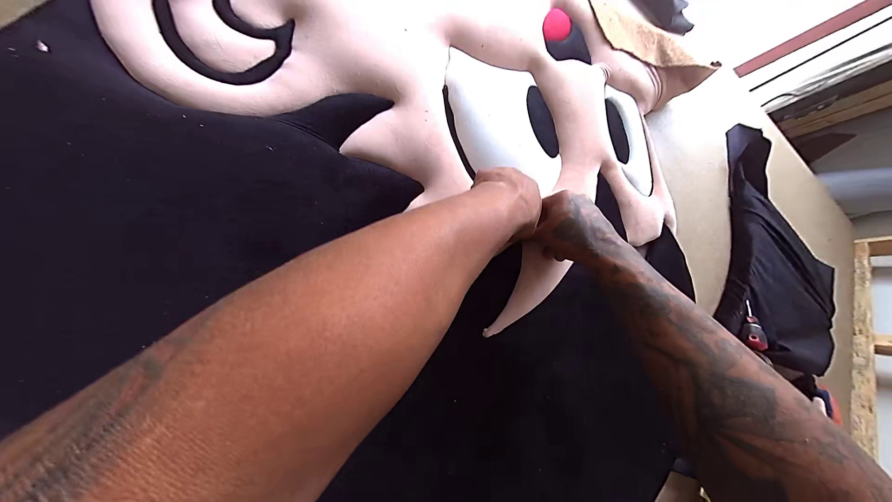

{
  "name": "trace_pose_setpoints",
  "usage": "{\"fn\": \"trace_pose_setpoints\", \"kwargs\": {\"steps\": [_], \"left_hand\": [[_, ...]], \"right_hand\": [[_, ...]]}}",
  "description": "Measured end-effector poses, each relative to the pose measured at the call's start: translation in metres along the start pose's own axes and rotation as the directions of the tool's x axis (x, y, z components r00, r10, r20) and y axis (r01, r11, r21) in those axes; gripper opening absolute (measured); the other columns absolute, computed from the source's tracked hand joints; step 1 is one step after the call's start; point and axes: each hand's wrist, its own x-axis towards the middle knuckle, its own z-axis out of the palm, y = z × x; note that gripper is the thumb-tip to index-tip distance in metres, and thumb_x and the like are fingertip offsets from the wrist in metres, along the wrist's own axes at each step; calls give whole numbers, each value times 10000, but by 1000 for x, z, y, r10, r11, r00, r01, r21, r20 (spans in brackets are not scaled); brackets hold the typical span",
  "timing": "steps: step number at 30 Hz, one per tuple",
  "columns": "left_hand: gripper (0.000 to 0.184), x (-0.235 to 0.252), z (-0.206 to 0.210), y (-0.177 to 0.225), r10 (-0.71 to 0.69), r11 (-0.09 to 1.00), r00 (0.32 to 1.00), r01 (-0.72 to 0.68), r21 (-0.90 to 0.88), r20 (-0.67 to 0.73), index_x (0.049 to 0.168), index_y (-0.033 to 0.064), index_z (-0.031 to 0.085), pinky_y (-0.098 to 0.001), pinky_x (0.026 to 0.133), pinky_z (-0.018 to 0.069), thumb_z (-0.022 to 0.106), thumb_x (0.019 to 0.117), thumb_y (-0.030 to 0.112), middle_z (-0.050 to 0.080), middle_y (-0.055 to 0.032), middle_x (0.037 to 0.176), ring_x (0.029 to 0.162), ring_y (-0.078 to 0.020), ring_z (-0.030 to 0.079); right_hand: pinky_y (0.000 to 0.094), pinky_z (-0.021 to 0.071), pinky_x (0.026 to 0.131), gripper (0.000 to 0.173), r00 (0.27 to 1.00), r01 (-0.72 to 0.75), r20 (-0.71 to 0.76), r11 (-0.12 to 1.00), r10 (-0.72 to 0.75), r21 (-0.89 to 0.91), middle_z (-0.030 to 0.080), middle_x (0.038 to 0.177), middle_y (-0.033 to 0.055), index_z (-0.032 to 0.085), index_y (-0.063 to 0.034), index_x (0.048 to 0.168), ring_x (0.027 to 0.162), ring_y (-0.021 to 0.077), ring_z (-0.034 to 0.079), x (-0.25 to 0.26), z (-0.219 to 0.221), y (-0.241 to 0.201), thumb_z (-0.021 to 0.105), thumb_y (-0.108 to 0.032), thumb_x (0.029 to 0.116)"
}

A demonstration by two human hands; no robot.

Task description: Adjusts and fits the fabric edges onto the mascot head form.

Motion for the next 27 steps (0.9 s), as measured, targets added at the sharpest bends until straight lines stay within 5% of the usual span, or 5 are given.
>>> {"fn": "trace_pose_setpoints", "kwargs": {"steps": [4,11,16,22,27], "left_hand": [[312,-9,10,-12,-26,997,998,22,-71,-54,798,73,688,-569,696,530,758,849,373,693,-143,898,881,-328,683],[293,-10,10,-12,-61,993,997,58,-100,-35,790,78,698,-554,703,530,810,800,348,697,-119,873,844,-298,680],[180,-3,5,-26,-18,973,998,30,-228,57,799,116,717,-446,638,566,738,870,280,711,-52,730,645,-187,682],[312,-6,8,-20,-77,973,997,70,-219,-26,735,114,688,-481,636,543,764,847,396,692,-59,720,651,-207,667],[280,-7,9,-13,-89,982,995,79,-169,-53,728,112,681,-501,645,525,773,822,359,686,-72,762,709,-233,667]], "right_hand": [[433,583,525,303,997,-67,-26,994,69,87,700,648,65,697,-137,798,514,211,670,-4,5,8,837,-404,835],[466,548,529,268,992,-58,-98,987,73,148,680,644,50,667,-159,767,526,209,650,-15,19,14,849,-352,803],[490,541,557,245,989,-51,-135,991,67,120,683,658,33,672,-182,767,552,206,653,-16,23,14,848,-351,790],[467,548,541,256,993,-20,-110,983,41,184,683,661,32,673,-175,789,544,198,649,-19,21,18,875,-332,788],[386,558,528,233,1000,13,-17,956,-9,293,700,699,42,680,-131,858,546,175,652,-23,12,19,887,-220,797]]}}
